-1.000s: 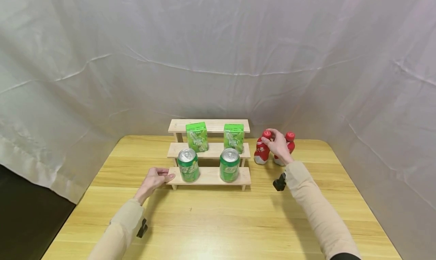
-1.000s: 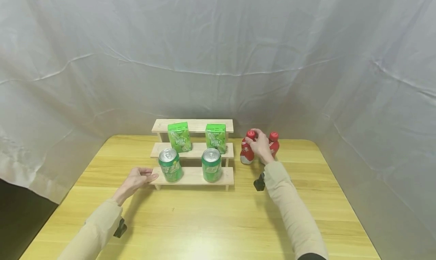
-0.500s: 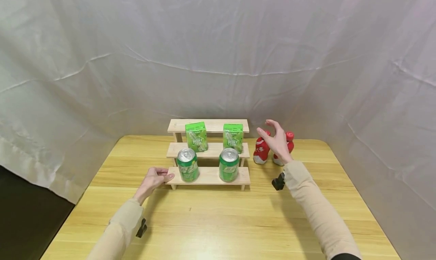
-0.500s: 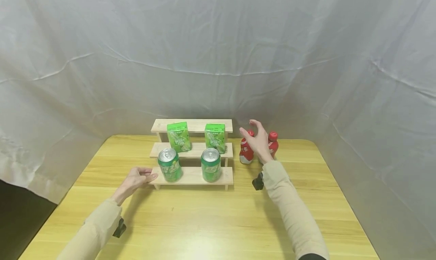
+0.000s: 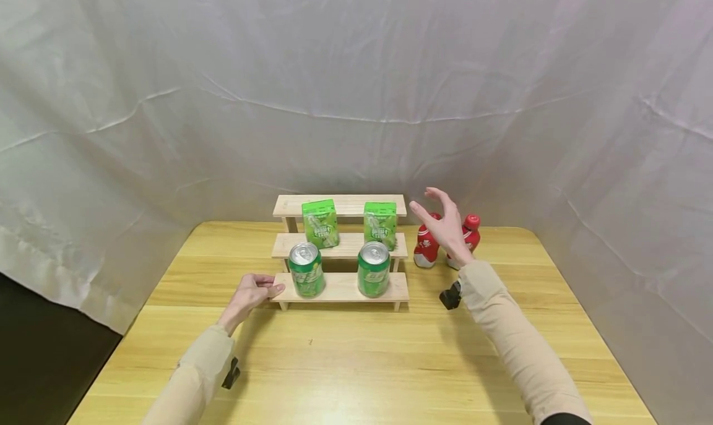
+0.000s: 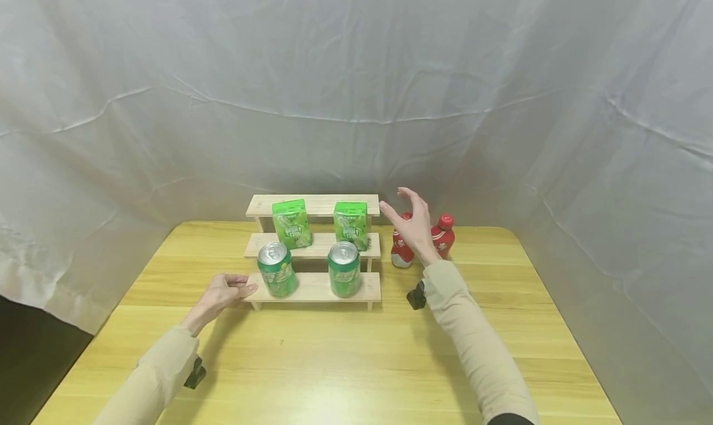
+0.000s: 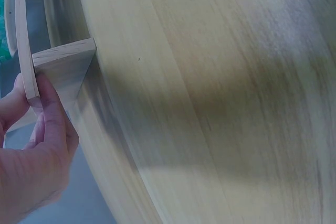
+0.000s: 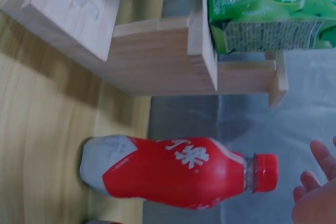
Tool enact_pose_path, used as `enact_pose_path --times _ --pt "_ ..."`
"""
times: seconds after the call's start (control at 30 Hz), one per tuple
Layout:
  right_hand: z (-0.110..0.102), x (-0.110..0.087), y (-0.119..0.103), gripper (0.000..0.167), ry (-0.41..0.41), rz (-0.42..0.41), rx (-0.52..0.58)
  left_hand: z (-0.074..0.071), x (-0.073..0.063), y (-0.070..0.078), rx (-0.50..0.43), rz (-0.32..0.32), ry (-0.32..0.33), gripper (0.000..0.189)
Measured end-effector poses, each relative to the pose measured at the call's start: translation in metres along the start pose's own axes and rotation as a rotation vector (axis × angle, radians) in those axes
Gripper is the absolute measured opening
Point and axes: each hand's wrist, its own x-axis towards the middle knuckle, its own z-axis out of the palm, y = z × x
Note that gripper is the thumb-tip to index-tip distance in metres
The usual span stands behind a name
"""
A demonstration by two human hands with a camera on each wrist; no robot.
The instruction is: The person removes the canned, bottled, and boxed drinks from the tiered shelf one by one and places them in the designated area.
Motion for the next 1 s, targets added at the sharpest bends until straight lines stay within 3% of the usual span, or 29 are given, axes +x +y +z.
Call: enact_pose_path --times 0.23,0.47,0.63,1.0 --pt "0.005 -0.002 -0.012 0.066 -0.035 -0.035 0.018 0.000 0.000 0.000 0.002 -0.013 0.007 0.050" --pt "0.011 -0.003 -0.023 0.062 -0.114 -0.061 0.044 -0.001 -0.001 0.000 -0.015 0.008 -0.011 0.051" --pt "0.015 -0.004 -0.029 0.059 -0.170 -0.087 0.080 0.001 0.000 -0.001 -0.013 -0.017 0.003 0.052" --pt "0.024 -0.006 -0.037 0.057 -0.257 -0.064 0.128 0.000 0.001 0.000 -0.005 -0.031 0.007 0.054"
